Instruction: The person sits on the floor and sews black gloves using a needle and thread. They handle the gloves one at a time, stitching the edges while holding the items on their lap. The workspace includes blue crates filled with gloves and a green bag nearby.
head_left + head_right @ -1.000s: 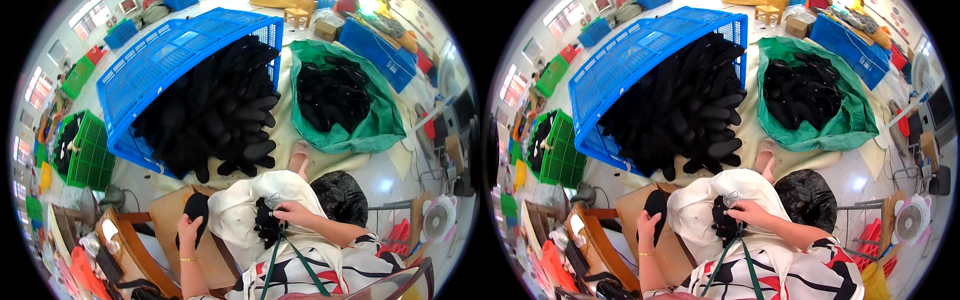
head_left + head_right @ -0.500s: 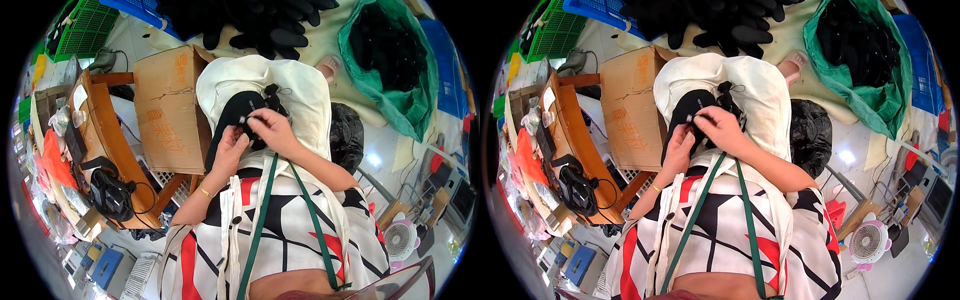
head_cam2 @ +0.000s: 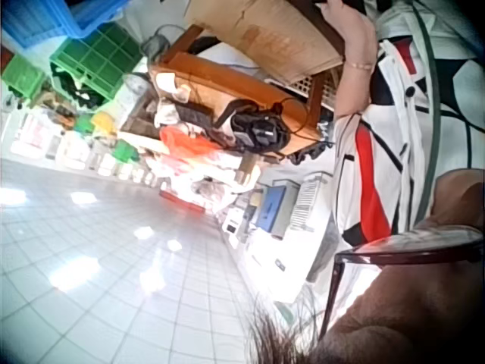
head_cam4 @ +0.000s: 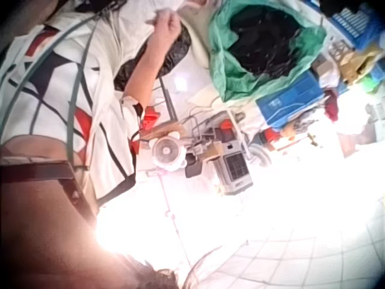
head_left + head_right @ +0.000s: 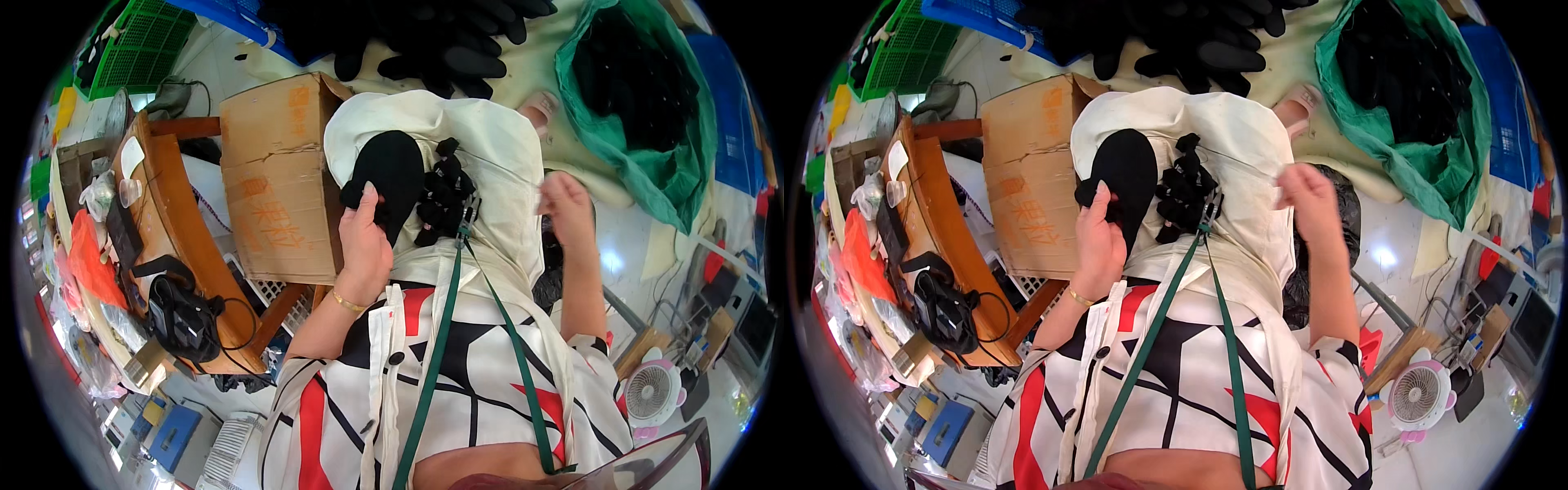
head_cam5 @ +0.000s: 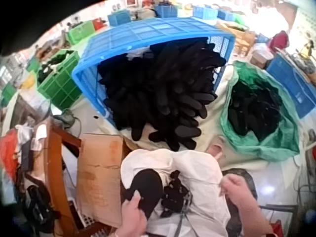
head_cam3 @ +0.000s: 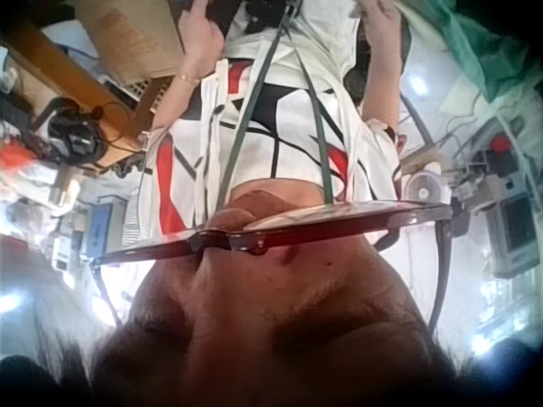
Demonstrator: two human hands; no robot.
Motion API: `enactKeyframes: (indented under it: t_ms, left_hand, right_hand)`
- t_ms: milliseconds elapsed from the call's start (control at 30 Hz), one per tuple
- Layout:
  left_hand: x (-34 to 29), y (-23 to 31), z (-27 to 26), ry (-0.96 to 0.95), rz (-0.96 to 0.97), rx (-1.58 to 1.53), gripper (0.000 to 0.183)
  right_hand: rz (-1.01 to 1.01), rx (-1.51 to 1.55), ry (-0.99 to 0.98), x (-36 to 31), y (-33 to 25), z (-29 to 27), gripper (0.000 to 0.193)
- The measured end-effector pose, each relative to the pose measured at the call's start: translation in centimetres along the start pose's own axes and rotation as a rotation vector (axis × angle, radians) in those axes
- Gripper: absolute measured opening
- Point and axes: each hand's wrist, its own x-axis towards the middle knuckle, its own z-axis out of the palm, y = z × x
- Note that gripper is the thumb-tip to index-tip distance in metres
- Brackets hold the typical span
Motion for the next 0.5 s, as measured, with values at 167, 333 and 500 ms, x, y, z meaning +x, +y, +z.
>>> enactKeyframes:
  t_ms: [167, 333, 500]
  left_hand:
    - [1.0, -0.3, 0.5, 0.039, -0.023, -0.022, 0.02]
    - [1.6, -0.6, 1.0, 0.111, -0.084, -0.011, 0.019]
    - [0.6, 0.2, 2.3, -0.009, -0.041, -0.09, 0.024]
  right_hand:
    - [-0.139, 0.454, 0.245, 0.8, 1.2, -6.8, 0.016]
    - [-0.121, 0.231, 0.304, 1.9, 1.6, 0.6, 0.015]
    - [0.071, -0.03, -0.216, 1.5, 0.1, 9.6, 0.014]
